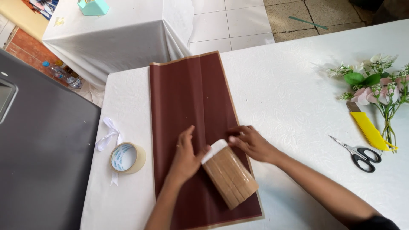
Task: Preparing a base for a bouquet by wrapping a foam block with cardboard and securing it with tape.
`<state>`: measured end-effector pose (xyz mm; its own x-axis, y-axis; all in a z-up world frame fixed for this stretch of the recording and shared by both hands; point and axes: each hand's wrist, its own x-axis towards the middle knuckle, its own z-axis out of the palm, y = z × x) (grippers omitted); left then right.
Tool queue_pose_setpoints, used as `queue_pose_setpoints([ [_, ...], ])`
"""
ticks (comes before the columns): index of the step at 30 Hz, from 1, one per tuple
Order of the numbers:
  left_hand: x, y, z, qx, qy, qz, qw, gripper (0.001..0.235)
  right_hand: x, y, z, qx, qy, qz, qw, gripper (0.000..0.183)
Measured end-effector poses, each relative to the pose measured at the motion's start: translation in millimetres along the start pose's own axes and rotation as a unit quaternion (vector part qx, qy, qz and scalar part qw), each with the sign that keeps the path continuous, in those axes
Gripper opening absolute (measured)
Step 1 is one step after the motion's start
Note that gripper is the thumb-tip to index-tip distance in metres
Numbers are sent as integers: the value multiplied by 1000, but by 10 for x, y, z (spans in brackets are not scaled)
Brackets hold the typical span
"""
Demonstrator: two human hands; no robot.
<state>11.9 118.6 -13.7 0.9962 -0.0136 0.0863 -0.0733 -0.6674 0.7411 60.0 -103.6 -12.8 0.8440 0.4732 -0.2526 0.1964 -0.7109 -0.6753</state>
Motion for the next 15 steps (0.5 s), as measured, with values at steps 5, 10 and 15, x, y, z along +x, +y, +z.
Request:
queue_pose_setpoints([
  [5, -1, -58, 235, 3, -153, -34, 988, 94, 1118, 5, 43, 485, -111, -20, 867, 61],
  [10, 3, -163, 319, 4, -128, -35, 991, 81, 1801, 183, -19, 183, 447, -155, 862, 28],
  [15, 54, -227, 122, -76, -119, -44, 989, 66, 1446, 428, -238, -40, 492, -223, 841, 10],
])
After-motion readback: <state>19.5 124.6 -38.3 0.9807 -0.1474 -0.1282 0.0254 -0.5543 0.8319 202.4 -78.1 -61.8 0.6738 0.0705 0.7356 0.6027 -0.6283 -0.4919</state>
